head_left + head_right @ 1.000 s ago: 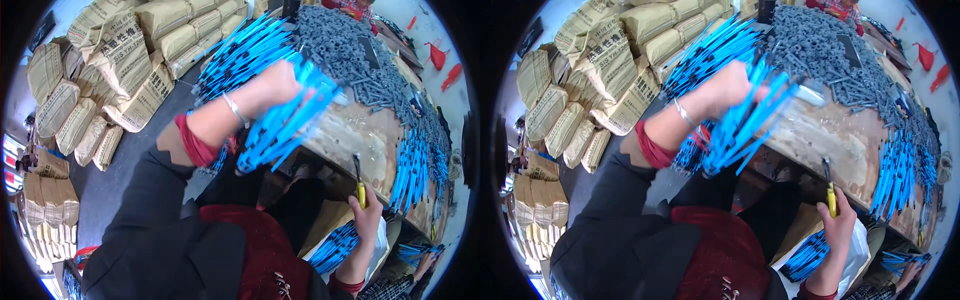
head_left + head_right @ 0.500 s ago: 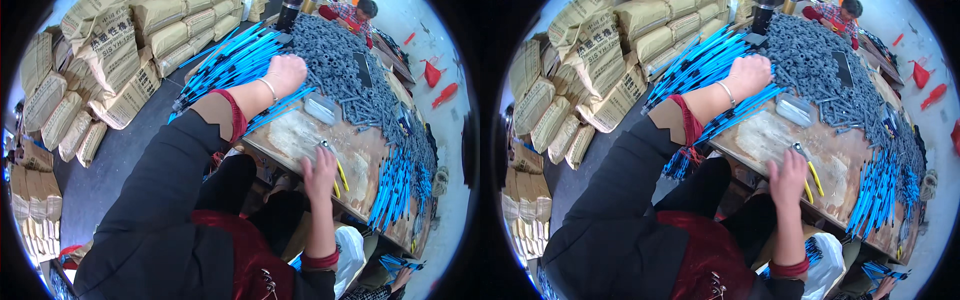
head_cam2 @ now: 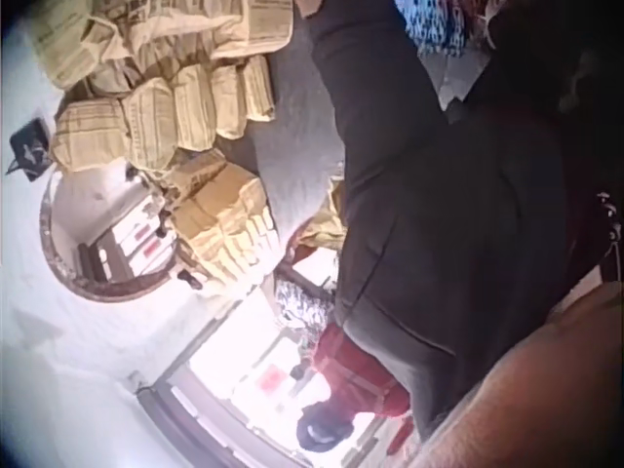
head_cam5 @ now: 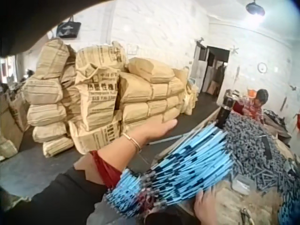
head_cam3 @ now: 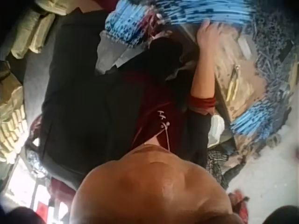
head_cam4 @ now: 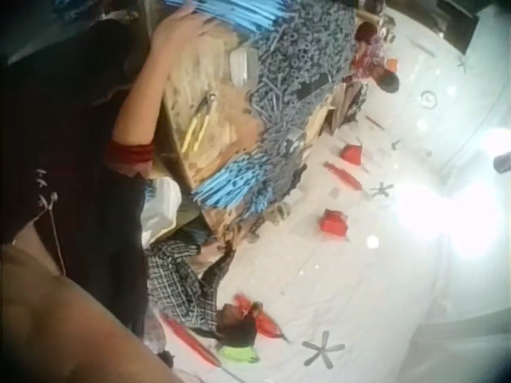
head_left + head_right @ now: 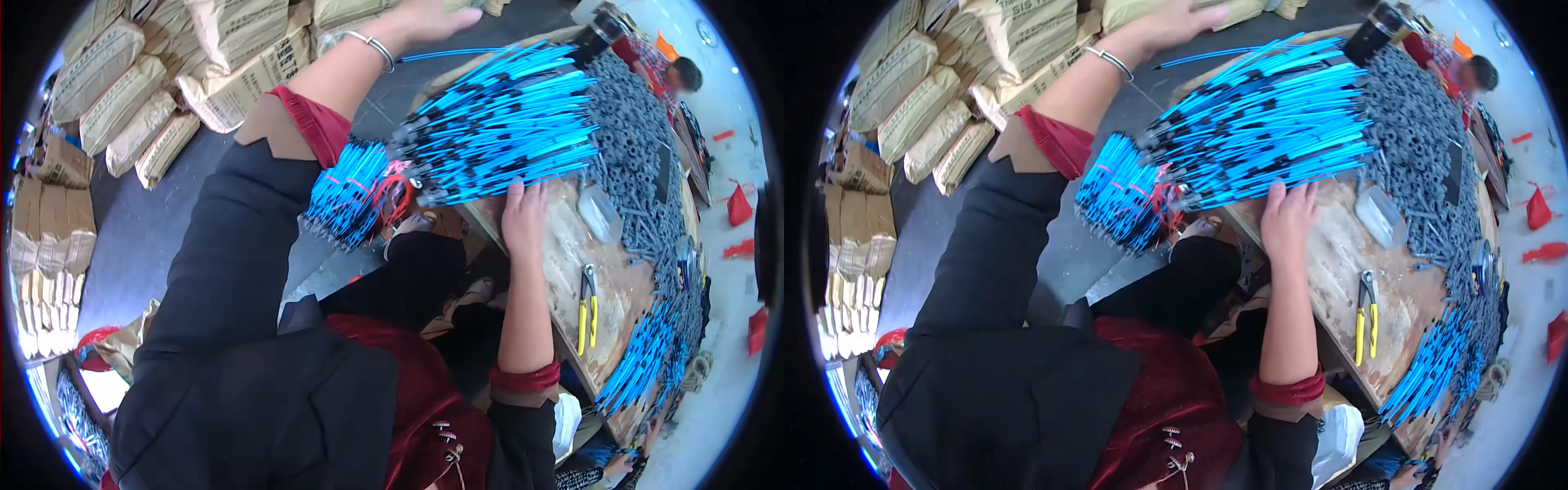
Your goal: The person trims plastic pieces attached to blue rods using pliers, arranges the rods, threads thin metal pins through holes in the rods by hand, and inserts the assembled rods into a grey plastic connector.
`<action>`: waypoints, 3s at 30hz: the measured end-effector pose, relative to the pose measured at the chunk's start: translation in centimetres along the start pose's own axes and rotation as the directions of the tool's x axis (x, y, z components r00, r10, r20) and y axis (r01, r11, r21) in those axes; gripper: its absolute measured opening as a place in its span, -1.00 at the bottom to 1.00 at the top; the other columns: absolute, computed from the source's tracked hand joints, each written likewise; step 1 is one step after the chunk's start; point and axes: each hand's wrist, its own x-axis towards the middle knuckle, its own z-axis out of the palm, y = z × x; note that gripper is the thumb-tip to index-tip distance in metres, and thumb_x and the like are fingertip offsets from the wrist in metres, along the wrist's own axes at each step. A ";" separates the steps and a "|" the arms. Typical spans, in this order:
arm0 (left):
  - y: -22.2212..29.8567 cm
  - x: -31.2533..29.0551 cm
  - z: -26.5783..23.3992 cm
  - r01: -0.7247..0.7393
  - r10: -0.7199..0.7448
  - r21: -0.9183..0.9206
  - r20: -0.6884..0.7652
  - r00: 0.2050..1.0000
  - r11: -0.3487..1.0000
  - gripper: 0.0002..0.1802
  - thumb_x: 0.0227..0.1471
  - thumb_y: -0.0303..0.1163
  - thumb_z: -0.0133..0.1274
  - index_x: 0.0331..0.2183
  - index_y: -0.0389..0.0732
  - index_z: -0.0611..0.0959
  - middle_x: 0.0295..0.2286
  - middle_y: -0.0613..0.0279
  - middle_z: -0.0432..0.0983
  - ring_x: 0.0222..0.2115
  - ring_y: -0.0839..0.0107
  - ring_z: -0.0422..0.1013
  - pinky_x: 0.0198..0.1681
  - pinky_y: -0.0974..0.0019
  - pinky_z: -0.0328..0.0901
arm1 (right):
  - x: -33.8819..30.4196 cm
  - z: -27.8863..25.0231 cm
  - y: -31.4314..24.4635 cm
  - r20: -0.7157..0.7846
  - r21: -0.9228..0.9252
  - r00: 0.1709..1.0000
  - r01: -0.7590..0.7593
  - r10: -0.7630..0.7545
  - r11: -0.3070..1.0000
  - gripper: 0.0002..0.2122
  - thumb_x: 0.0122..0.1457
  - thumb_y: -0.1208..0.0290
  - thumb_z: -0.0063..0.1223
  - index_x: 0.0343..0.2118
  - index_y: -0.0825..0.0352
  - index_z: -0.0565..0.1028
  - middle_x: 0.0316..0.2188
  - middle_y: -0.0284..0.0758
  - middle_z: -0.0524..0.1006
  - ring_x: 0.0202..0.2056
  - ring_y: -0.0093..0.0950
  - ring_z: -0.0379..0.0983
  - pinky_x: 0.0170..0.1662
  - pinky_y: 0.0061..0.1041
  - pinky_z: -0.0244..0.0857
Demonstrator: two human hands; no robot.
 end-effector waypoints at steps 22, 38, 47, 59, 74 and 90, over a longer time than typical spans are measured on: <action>4.1 -8.8 -1.4 -0.131 0.142 -0.054 0.341 0.929 0.990 -0.41 0.02 0.10 -0.15 -0.49 -0.28 0.62 -0.53 -0.04 0.51 -0.48 0.10 0.47 -0.37 0.15 0.33 | -2.0 -4.2 -0.6 0.110 -0.491 0.991 -0.009 0.072 0.871 -0.65 0.18 0.22 -0.18 -0.43 0.47 0.49 -0.39 -0.07 0.50 -0.29 -0.09 0.36 -0.13 -0.23 0.15; 15.3 -11.4 -1.0 -0.065 0.080 -0.549 0.005 0.997 0.833 -0.70 0.05 -0.40 0.00 -0.17 -0.33 0.49 -0.30 0.26 0.47 -0.27 0.49 0.40 -0.17 0.47 0.25 | -9.2 -22.2 -12.6 -0.392 0.911 0.843 0.412 -0.367 -0.026 -0.88 -0.01 0.53 0.01 -0.40 0.40 0.52 -0.41 -0.24 0.44 -0.38 -0.35 0.37 -0.30 -0.51 0.25; 30.5 -18.5 13.1 -0.198 0.629 -0.685 0.463 0.624 0.701 -0.54 -0.10 -0.38 0.10 -0.11 -0.26 0.43 -0.31 0.11 0.46 -0.33 0.26 0.40 -0.28 0.28 0.29 | -14.1 -27.5 -5.7 -0.263 0.647 0.937 0.349 -0.231 0.678 -0.87 0.00 0.51 -0.01 -0.36 0.35 0.50 -0.36 -0.22 0.47 -0.31 -0.36 0.42 -0.20 -0.52 0.28; 34.0 -22.5 21.1 -0.627 0.808 -0.532 0.503 0.307 0.570 -0.02 -0.33 0.15 0.16 0.04 -0.28 0.28 0.08 -0.22 0.02 0.13 -0.14 -0.06 0.11 -0.13 -0.09 | -16.8 -38.9 21.0 -0.463 -0.454 0.658 -0.752 0.594 0.479 -0.74 0.00 0.31 0.03 -0.29 0.34 0.53 -0.38 -0.11 0.54 -0.35 -0.25 0.50 -0.24 -0.36 0.35; 37.3 -13.7 25.8 0.804 0.241 -0.579 0.806 0.540 0.135 -0.70 0.03 -0.31 -0.01 -0.23 -0.29 0.43 -0.37 0.12 0.49 -0.33 0.27 0.44 -0.26 0.27 0.33 | -10.9 -40.1 19.0 -0.513 -0.526 0.745 -0.665 0.426 0.530 -0.76 0.02 0.36 -0.05 -0.28 0.40 0.46 -0.45 -0.08 0.51 -0.40 -0.22 0.47 -0.27 -0.34 0.34; 38.0 -14.3 25.6 0.917 0.696 -0.167 0.606 0.385 -0.362 -0.84 0.08 -0.37 -0.05 -0.26 -0.14 0.44 -0.46 0.13 0.51 -0.48 0.29 0.48 -0.41 0.28 0.39 | -13.3 -31.7 7.6 0.058 0.344 0.657 -0.720 0.751 0.603 -0.79 0.13 0.42 -0.02 -0.21 0.42 0.43 -0.56 -0.48 0.40 -0.54 -0.71 0.32 -0.50 -0.69 0.27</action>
